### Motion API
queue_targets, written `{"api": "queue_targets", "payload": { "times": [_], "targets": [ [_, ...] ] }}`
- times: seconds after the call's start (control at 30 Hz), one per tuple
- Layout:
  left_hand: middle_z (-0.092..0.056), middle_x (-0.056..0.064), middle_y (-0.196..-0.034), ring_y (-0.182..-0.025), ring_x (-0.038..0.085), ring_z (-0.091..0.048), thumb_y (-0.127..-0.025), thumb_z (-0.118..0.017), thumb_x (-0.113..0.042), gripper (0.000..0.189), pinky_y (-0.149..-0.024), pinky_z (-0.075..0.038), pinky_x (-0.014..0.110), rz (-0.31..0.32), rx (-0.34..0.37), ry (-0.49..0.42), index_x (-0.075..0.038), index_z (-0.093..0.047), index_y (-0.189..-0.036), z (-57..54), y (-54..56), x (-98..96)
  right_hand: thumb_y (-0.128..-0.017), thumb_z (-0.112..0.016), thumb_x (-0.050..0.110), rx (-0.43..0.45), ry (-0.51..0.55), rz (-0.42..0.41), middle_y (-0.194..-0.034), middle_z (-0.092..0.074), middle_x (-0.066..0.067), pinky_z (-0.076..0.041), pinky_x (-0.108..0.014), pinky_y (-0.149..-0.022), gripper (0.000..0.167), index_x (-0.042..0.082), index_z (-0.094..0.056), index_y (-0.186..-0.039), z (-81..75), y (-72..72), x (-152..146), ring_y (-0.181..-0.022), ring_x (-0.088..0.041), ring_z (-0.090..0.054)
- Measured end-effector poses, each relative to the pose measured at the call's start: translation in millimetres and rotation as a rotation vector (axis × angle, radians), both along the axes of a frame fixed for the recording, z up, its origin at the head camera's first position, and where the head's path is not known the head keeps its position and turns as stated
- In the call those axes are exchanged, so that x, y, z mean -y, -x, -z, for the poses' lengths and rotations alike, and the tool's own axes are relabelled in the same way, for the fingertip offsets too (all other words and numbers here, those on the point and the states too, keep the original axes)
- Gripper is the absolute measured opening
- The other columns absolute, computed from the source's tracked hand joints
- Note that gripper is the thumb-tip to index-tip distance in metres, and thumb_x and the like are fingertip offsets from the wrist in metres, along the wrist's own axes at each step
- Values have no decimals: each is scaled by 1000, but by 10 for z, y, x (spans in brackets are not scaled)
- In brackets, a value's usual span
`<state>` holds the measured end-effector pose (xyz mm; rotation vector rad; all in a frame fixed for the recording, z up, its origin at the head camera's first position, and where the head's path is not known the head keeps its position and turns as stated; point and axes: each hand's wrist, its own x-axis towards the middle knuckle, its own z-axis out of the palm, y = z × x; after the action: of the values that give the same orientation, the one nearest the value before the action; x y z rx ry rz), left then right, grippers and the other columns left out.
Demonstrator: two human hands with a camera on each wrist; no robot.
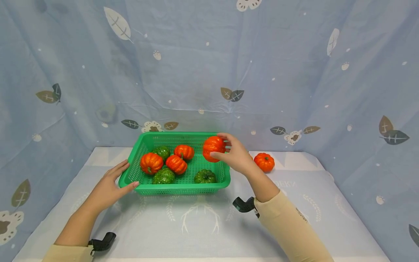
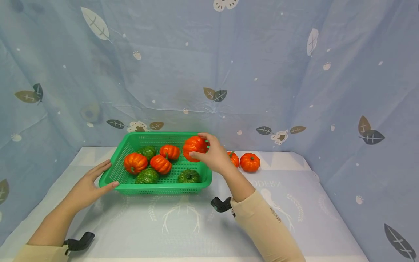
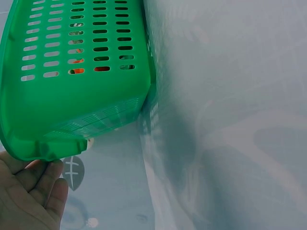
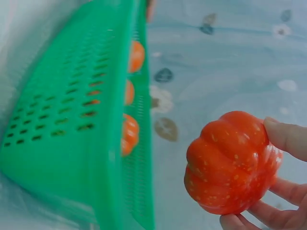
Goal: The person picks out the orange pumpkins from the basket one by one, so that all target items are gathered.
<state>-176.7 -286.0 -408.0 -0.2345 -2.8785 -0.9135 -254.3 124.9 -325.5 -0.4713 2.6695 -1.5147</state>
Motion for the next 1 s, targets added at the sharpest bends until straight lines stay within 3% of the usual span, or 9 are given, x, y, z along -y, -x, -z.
{"api": "queue_targets", "payload": {
  "times": [0.13, 0.33, 0.63, 1.0],
  "targets": [
    [-19, 20, -164, -142, 56, -21, -91, -70, -50, 94, -99, -27, 79, -7, 5, 1, 4, -27, -156, 4, -1, 2, -87, -81, 28, 5, 45, 25, -143, -49, -10, -51, -49, -99, 72, 19, -45, -149, -36, -108, -209, -125, -37, -54],
    [-19, 21, -164, -141, 56, -21, -91, -71, -50, 94, -99, -26, 79, -17, 7, 6, 3, -27, -156, 23, 1, 26, -86, -81, 31, 13, 81, 76, -142, -47, -13, -56, -47, -91, 77, 19, -42, -151, 8, -221, -494, -123, -39, -56],
    [-20, 22, -163, -141, 56, -22, -91, -70, -51, 95, -99, -27, 79, -9, 0, 8, 5, -28, -155, 13, 5, 4, -87, -80, 33, -82, 42, 186, -141, -41, -15, -52, -47, -98, 80, 13, -41, -153, 61, -317, -974, -124, -35, -50],
    [-21, 23, -163, -141, 56, -22, -91, -70, -51, 95, -99, -27, 79, -6, -3, 4, 6, -28, -155, -8, -3, -14, -90, -77, 30, -193, 24, 327, -143, -40, -19, -44, -53, -105, 75, 6, -41, -151, 279, -327, -1478, -125, -37, -47]
  ]
}}
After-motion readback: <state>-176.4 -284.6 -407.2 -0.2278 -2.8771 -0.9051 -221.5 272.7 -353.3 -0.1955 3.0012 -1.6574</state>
